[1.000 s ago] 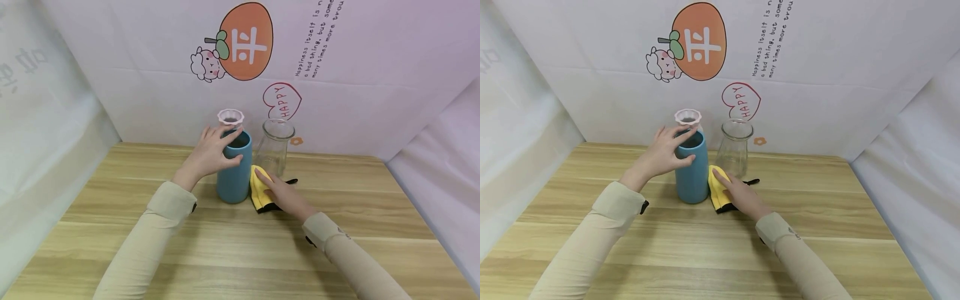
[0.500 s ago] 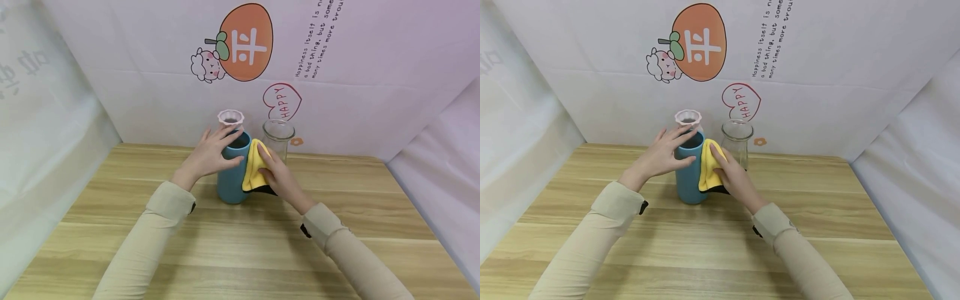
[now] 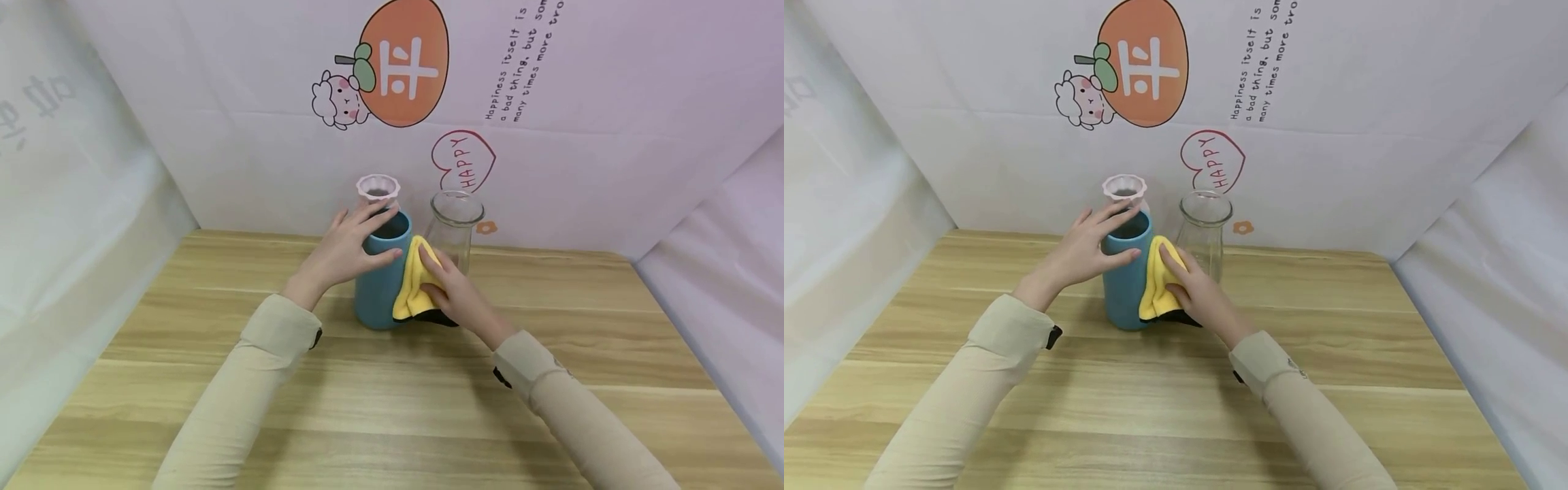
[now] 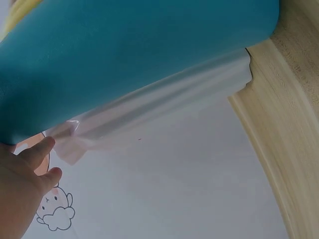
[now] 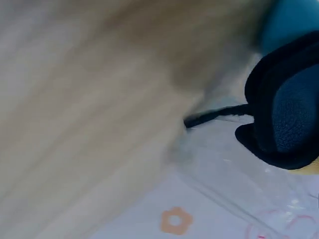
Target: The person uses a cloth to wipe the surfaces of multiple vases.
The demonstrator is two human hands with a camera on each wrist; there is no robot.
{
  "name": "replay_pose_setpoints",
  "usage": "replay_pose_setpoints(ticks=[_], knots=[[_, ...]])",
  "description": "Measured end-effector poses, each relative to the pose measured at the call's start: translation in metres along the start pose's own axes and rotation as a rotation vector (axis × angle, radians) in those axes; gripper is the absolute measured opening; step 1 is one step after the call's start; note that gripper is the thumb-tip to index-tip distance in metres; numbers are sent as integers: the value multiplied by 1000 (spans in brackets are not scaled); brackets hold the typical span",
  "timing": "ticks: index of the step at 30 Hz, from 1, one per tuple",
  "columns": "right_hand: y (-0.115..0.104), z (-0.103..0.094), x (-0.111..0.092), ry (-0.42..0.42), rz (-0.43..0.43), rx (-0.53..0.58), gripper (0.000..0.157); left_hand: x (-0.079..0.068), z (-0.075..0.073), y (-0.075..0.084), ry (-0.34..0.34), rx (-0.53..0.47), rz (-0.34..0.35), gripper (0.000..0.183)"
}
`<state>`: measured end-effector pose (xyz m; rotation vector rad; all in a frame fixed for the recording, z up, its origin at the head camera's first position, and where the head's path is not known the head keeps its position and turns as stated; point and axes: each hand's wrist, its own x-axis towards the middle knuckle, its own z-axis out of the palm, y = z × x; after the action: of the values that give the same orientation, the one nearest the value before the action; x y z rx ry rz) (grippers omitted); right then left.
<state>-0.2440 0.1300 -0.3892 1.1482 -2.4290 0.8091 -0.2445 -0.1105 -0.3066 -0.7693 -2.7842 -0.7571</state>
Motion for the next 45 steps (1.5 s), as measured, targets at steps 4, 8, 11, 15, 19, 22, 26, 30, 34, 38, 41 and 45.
replay_pose_setpoints(ticks=[4,8,11,15,19,22,26,30,34,38,41,45], knots=[[10,4,-19,-187,102,-35,72,1,-1,0,0,-8,-2,71],[17,7,-31,-305,173,-60,70,2,-1,1,15,16,2,72],[18,10,-33,-306,167,-98,69,1,0,1,36,36,5,72],[18,14,-34,-266,117,-134,72,0,0,1,57,53,0,72],[16,17,-34,-191,57,-186,75,-1,0,1,55,60,6,71],[11,16,-29,-97,15,-212,78,-1,0,0,47,46,6,70],[0,10,-14,64,-65,-216,76,-2,0,-1,45,17,5,69],[-8,3,0,183,-125,-210,76,-1,1,-3,43,6,12,69],[-12,-1,8,185,-134,-202,79,-2,0,-3,38,-10,15,68],[-10,0,8,138,-123,-203,78,-3,-1,-4,41,-22,25,68],[-7,3,2,105,-110,-205,72,-2,-1,-5,46,-25,40,69],[-2,9,-12,-3,-42,-197,67,-3,-2,-7,46,-29,52,70]])
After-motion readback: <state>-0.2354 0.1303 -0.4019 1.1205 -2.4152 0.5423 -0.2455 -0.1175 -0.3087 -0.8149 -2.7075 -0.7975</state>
